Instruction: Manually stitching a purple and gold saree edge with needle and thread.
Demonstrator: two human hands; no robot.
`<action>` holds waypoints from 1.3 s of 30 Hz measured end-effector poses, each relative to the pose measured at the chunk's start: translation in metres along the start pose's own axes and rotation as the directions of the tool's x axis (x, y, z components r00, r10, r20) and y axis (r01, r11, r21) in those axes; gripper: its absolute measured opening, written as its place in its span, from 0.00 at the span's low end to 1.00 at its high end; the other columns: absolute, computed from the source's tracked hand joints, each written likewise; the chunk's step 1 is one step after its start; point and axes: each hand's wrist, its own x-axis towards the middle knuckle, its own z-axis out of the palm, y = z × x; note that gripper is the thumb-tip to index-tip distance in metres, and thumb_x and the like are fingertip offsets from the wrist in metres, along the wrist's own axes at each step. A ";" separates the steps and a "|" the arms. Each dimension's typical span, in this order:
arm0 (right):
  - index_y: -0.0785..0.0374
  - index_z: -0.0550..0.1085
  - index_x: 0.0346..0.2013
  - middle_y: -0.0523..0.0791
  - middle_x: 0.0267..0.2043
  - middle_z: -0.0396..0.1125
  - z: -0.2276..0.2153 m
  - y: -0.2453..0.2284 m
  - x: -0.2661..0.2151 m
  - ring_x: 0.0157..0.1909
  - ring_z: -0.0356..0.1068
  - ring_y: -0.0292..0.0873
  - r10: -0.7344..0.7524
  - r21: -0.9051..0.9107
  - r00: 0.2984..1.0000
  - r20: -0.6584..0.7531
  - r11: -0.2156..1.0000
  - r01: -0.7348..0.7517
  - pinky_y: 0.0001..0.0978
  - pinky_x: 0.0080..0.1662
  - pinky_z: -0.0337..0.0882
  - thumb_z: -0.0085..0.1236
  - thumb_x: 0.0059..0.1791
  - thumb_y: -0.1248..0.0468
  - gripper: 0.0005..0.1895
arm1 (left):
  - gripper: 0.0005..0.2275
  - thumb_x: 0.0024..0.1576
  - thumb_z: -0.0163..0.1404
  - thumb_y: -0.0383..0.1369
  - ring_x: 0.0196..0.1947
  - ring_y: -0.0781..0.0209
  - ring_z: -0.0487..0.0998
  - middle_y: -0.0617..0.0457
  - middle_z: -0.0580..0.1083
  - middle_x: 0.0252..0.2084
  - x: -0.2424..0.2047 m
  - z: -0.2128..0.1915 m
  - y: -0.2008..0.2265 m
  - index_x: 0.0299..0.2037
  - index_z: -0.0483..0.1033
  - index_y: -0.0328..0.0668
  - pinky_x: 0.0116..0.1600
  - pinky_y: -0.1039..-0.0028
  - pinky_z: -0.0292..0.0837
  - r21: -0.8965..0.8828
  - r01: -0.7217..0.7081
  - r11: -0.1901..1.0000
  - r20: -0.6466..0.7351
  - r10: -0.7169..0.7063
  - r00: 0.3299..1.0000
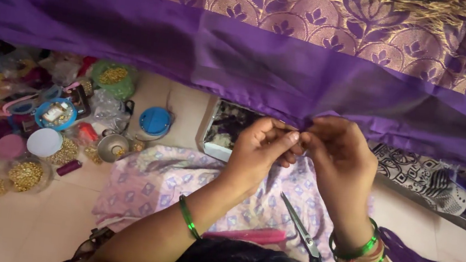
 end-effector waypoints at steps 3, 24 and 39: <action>0.69 0.72 0.49 0.45 0.43 0.73 0.004 0.009 0.001 0.43 0.73 0.33 0.071 0.153 0.997 0.007 0.986 -0.071 0.23 0.45 0.74 0.62 0.51 0.75 0.12 | 0.06 0.63 0.53 0.30 0.32 0.67 0.79 0.52 0.78 0.34 0.001 0.000 -0.001 0.45 0.74 0.36 0.38 0.78 0.75 0.012 -0.005 1.000 -0.012 0.006 1.000; 0.66 0.73 0.46 0.49 0.41 0.71 0.006 -0.021 0.002 0.41 0.76 0.47 -0.278 -0.342 0.959 0.049 0.898 0.277 0.34 0.43 0.75 0.58 0.51 0.78 0.11 | 0.05 0.63 0.53 0.28 0.31 0.70 0.77 0.53 0.78 0.34 -0.002 0.002 0.008 0.45 0.76 0.33 0.37 0.80 0.73 0.030 -0.044 0.999 -0.029 0.045 0.999; 0.70 0.71 0.52 0.51 0.43 0.72 -0.028 -0.005 -0.009 0.39 0.76 0.41 0.144 0.338 0.989 0.027 0.930 -0.145 0.33 0.41 0.81 0.53 0.57 0.75 0.09 | 0.07 0.62 0.54 0.29 0.25 0.74 0.74 0.53 0.79 0.30 0.008 -0.011 0.034 0.45 0.79 0.34 0.32 0.83 0.70 0.382 -0.060 0.922 0.072 0.035 0.997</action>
